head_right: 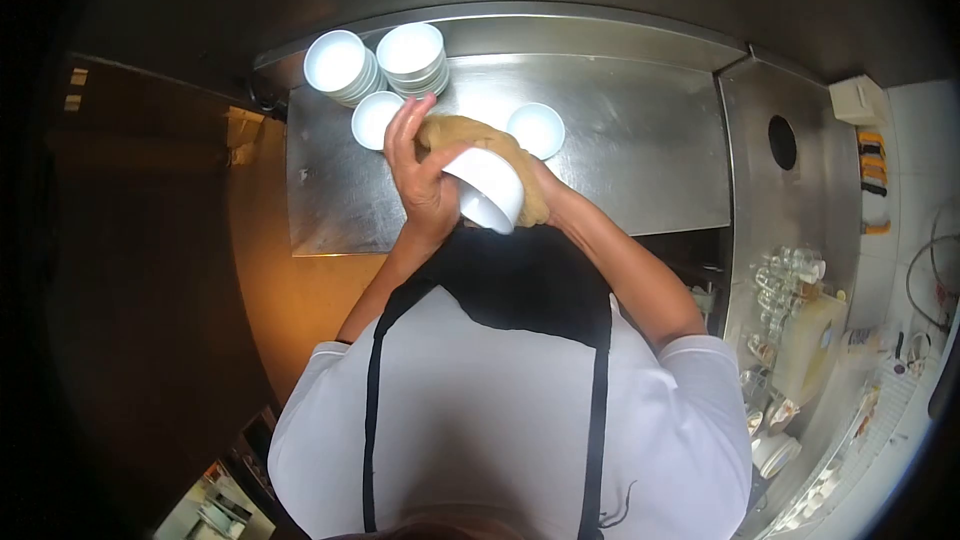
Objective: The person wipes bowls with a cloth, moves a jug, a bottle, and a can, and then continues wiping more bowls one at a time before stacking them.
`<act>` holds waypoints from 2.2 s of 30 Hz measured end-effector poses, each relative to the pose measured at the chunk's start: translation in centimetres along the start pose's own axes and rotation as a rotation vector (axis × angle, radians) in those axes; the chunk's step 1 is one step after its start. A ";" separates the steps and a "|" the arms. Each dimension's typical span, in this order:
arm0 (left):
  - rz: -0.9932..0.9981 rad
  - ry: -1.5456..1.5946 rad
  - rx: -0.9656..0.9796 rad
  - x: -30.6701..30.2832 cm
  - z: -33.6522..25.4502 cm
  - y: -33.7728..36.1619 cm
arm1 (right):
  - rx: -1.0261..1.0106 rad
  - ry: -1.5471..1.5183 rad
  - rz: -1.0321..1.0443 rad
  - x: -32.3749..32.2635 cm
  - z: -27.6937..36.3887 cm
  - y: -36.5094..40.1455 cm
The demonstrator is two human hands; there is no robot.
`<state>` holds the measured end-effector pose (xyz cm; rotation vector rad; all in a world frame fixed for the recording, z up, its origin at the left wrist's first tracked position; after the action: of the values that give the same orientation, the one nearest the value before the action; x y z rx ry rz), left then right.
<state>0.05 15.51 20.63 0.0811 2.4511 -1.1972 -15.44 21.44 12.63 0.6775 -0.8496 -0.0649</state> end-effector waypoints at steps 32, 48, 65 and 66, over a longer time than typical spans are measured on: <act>-0.090 -0.495 -0.686 -5.7 16.1 4.2 | -1.014 0.263 -0.755 -11.9 5.6 8.1; 0.282 0.148 -1.008 2.7 10.7 14.2 | -0.570 2.262 -0.339 -8.9 2.7 -8.1; 0.171 0.696 -0.802 6.1 6.0 7.5 | -0.577 1.460 -0.026 3.2 2.8 0.4; 0.181 0.737 -0.782 5.7 5.5 7.6 | -0.475 1.289 0.032 2.6 3.0 0.6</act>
<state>-1.56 15.40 9.77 0.5820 3.2605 -0.0412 -15.93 19.45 16.14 0.1496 0.4007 0.1858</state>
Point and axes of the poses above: each hand's wrist, its own y-axis away from the middle knuckle, its own x-axis out of the palm, z = x × y, the point moved 3 cm from there along -y, towards the middle knuckle, and after that the axes turned 6 degrees about -z, right-handed, at the moved point
